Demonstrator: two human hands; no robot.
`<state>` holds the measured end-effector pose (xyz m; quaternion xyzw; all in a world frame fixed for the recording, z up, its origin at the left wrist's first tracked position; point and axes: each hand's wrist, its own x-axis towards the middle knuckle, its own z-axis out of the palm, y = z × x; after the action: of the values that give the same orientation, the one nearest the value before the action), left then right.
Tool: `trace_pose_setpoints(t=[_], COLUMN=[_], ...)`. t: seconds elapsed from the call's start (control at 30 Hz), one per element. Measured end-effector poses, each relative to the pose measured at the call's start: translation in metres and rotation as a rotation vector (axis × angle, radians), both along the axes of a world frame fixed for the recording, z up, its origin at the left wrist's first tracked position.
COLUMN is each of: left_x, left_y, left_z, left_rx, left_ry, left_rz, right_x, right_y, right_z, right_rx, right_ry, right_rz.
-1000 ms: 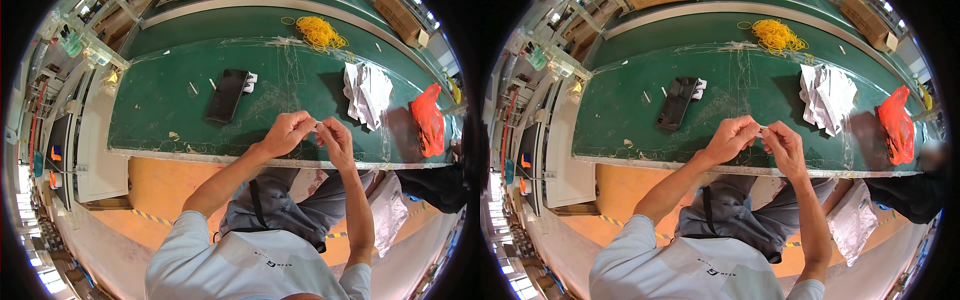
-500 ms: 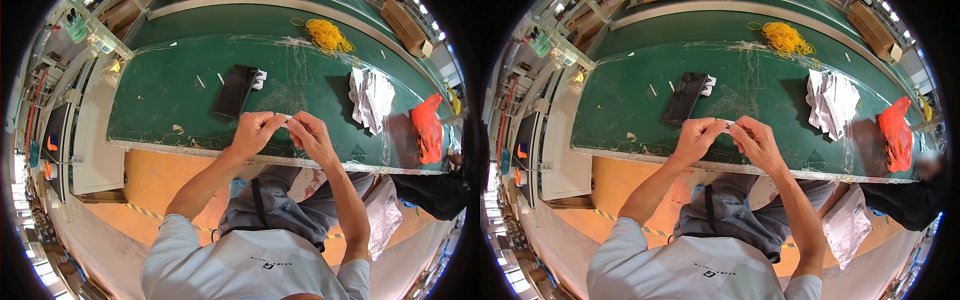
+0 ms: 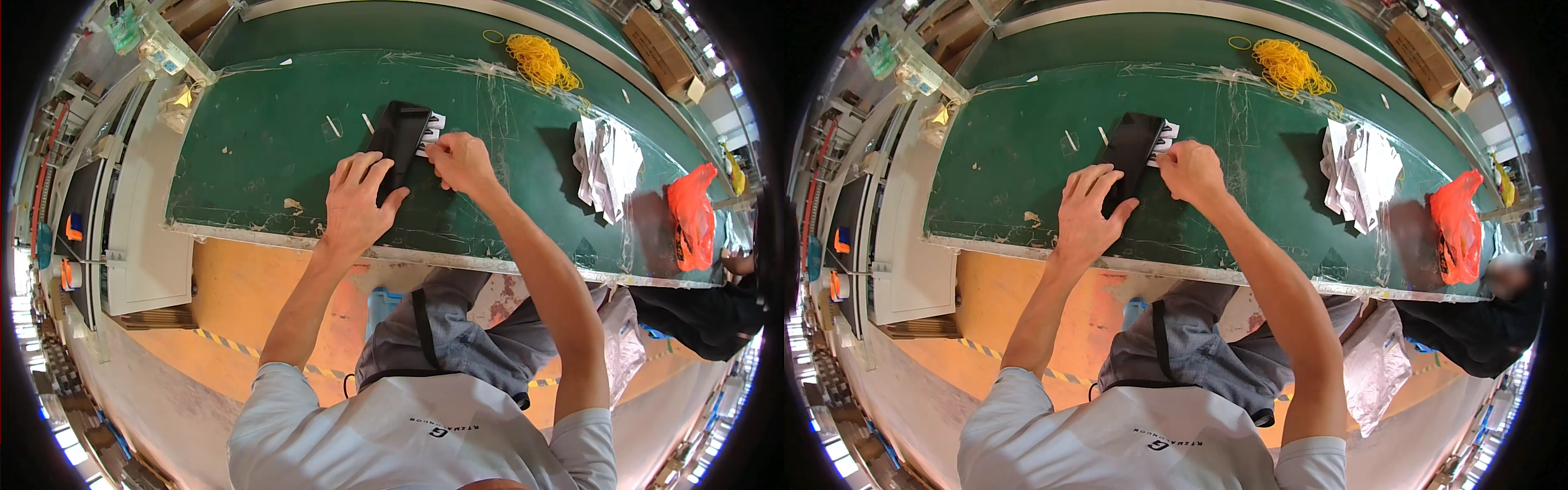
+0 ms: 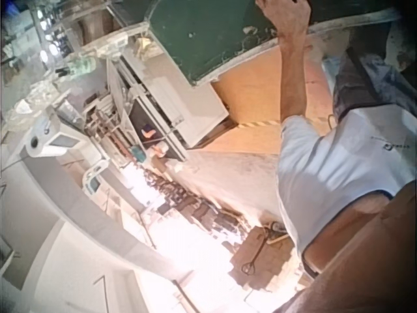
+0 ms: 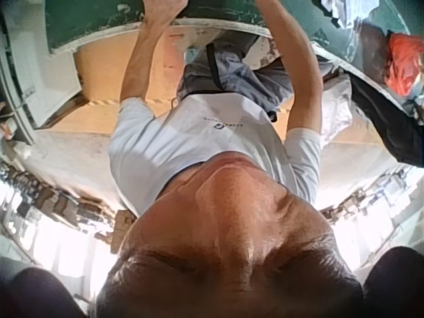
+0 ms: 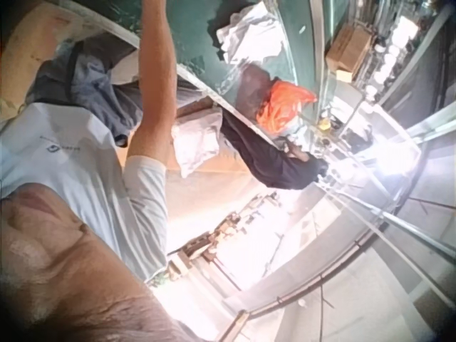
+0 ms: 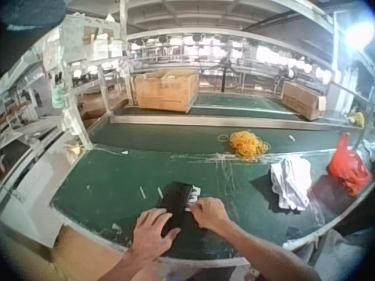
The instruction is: Folding and assembling small white paper or cardboard components at a factory assembly line workbench.
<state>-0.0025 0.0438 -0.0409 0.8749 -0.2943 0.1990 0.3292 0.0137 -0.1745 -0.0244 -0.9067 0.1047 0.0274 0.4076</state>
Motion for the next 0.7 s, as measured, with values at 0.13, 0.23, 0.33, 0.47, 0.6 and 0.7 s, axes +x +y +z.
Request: trace_pose_setpoints(t=[0.13, 0.23, 0.33, 0.47, 0.6, 0.7], left_x=[-0.001, -0.001, -0.019, -0.033, -0.042, -0.048], left_y=[0.002, 0.007, -0.006, -0.025, -0.053, -0.07], left_z=[-0.002, -0.001, 0.02, 0.04, 0.044, 0.047], left_rx=[0.037, -0.038, -1.03, -1.372, -1.292, -1.175], left_ry=[-0.034, -0.146, 0.66, 1.075, 1.123, 1.104], left_rz=[0.019, -0.016, -0.408, -0.71, -0.789, -0.813], right_x=[0.001, -0.008, -0.038, -0.086, -0.114, -0.126], right_y=[0.011, 0.006, -0.013, -0.016, -0.019, -0.021], right_z=[-0.002, 0.001, 0.005, 0.017, 0.017, 0.016], right_rx=[-0.212, -0.3, -0.163, 0.264, 0.418, 0.486], right_ry=[-0.113, -0.209, -0.293, -0.274, -0.4, -0.482], right_rz=[-0.019, -0.004, -0.018, -0.117, -0.188, -0.216])
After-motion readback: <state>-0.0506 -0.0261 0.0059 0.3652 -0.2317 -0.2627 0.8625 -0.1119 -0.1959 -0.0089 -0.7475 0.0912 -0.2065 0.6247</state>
